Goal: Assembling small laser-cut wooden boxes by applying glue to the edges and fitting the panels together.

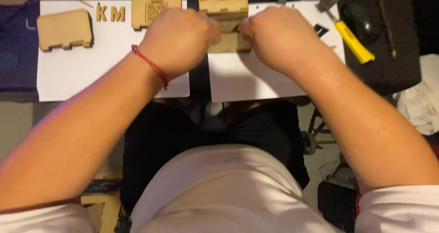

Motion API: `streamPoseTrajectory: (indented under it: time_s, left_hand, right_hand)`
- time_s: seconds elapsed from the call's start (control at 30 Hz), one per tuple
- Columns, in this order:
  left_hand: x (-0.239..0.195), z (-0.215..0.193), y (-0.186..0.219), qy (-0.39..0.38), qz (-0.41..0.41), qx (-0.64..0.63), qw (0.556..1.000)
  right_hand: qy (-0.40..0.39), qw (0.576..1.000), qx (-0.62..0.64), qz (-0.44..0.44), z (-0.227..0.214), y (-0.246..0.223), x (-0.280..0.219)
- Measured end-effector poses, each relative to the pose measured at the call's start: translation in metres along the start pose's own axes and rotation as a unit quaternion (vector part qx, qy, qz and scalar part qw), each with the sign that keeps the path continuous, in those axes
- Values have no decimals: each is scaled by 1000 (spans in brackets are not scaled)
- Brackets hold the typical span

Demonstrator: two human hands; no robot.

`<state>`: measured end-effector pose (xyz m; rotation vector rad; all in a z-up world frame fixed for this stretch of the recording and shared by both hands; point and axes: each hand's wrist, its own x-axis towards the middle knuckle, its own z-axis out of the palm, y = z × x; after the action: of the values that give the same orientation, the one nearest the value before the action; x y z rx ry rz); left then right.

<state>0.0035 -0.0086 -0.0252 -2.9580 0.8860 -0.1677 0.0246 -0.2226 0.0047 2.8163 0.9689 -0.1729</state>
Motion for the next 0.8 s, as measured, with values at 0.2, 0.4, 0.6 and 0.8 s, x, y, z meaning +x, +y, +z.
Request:
streamPoseTrajectory:
  time_s: [0.2, 0.4, 0.6, 0.8]
  left_hand:
    - [-8, 5, 0, 37, -3, -45, 998]
    - [-7, 20, -3, 46, -5, -14, 999]
    - [-8, 18, -3, 48, -9, -27, 998]
    - [-9, 16, -3, 78, 10, -24, 997]
  right_hand:
    - [5, 1000, 17, -14, -5, 0, -1]
    - [38, 997, 55, -40, 1, 5, -3]
    - [18, 999, 23, -27, 4, 5, 3]
    - [44, 998, 29, -18, 11, 5, -1]
